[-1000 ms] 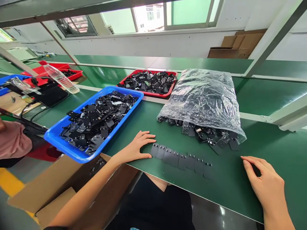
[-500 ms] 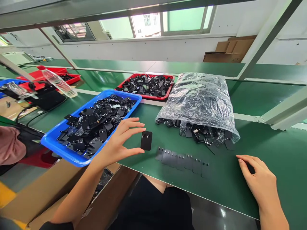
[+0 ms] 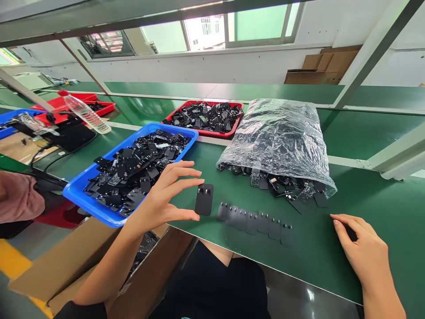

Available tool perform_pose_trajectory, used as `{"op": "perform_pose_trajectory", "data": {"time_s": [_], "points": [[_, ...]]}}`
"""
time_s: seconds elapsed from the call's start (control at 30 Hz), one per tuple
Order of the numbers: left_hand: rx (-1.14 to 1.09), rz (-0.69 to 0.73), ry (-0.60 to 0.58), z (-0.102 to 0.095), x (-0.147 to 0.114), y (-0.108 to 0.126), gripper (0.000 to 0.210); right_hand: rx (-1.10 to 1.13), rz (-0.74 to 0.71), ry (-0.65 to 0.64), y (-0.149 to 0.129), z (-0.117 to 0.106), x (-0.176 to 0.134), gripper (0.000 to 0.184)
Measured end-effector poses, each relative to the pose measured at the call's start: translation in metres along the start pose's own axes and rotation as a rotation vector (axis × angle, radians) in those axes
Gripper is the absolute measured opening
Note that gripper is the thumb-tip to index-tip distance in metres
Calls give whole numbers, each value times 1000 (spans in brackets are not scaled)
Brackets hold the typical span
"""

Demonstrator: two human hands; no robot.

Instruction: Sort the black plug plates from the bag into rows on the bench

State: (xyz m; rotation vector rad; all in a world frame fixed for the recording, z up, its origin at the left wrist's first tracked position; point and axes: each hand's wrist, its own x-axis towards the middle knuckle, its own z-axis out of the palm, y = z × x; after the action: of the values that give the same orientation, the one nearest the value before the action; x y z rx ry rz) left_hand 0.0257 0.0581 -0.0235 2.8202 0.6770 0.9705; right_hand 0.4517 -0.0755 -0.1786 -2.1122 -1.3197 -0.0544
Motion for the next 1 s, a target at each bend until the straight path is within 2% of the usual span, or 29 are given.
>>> {"op": "perform_pose_trajectory", "data": {"time_s": [0.27, 1.0], "points": [[-38, 40, 37, -1, -1, 4, 58, -7, 29, -23, -4, -3, 0, 44], [-15, -34, 28, -3, -18, -5, 54, -31, 83, -45, -12, -7, -1, 45]]}}
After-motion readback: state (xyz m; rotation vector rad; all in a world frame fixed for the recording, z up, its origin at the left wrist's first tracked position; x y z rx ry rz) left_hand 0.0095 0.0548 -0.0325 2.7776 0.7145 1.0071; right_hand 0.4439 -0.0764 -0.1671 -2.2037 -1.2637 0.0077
